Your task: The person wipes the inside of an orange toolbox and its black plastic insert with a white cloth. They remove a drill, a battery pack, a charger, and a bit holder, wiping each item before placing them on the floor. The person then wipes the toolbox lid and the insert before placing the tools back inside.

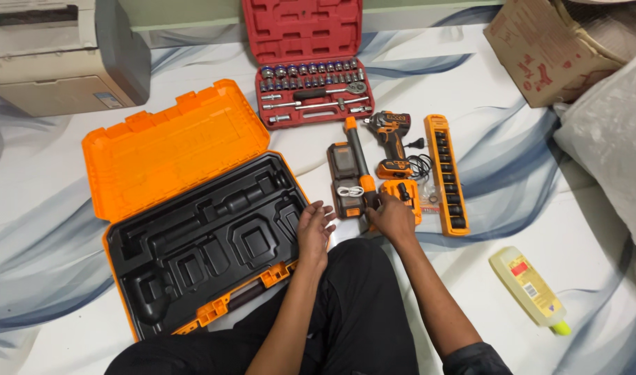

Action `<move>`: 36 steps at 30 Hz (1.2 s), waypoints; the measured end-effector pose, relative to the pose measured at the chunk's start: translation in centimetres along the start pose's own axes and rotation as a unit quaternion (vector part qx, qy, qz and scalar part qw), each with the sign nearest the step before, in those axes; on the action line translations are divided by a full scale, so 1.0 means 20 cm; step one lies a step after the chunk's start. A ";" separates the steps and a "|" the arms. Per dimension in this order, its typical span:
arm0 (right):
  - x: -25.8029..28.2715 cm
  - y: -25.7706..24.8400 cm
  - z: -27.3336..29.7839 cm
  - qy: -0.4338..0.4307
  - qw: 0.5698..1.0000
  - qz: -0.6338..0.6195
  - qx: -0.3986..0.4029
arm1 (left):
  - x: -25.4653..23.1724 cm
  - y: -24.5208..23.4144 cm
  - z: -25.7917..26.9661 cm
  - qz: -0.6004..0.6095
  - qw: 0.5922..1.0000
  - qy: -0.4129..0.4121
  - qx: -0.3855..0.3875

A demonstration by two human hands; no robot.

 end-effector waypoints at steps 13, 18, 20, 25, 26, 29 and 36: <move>0.03 0.12 -0.08 -0.019 1.000 0.017 -0.005 | -0.01 -0.06 0.01 -0.007 0.999 -0.024 -0.026; -0.05 0.19 -0.12 0.002 1.000 0.027 -0.004 | 0.00 -0.05 0.01 -0.009 0.999 -0.026 -0.018; -0.07 0.21 -0.16 0.010 1.000 0.025 -0.012 | 0.01 -0.06 0.00 -0.002 1.000 -0.023 -0.015; -0.13 0.22 -0.24 0.063 0.997 0.011 0.044 | 0.01 -0.09 -0.01 -0.010 0.999 -0.019 -0.026; -0.14 0.19 -0.25 0.069 0.997 -0.013 0.044 | 0.00 -0.09 0.00 -0.020 0.999 -0.020 -0.029; -0.17 0.10 -0.24 0.104 0.970 -0.208 0.072 | -0.07 -0.08 0.02 -0.031 0.999 -0.004 -0.011; 0.20 -0.11 0.03 -0.021 0.809 -0.559 0.177 | -0.41 0.02 0.13 -0.219 0.969 0.020 0.115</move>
Point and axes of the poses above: each hand's wrist, its own z-axis away from the middle knuckle, its own y-axis out of the palm, x = y × z, the point moved 7 cm from there along -z, towards the middle knuckle, and after that the axes turned 4 degrees about x, right-handed, at the moved point
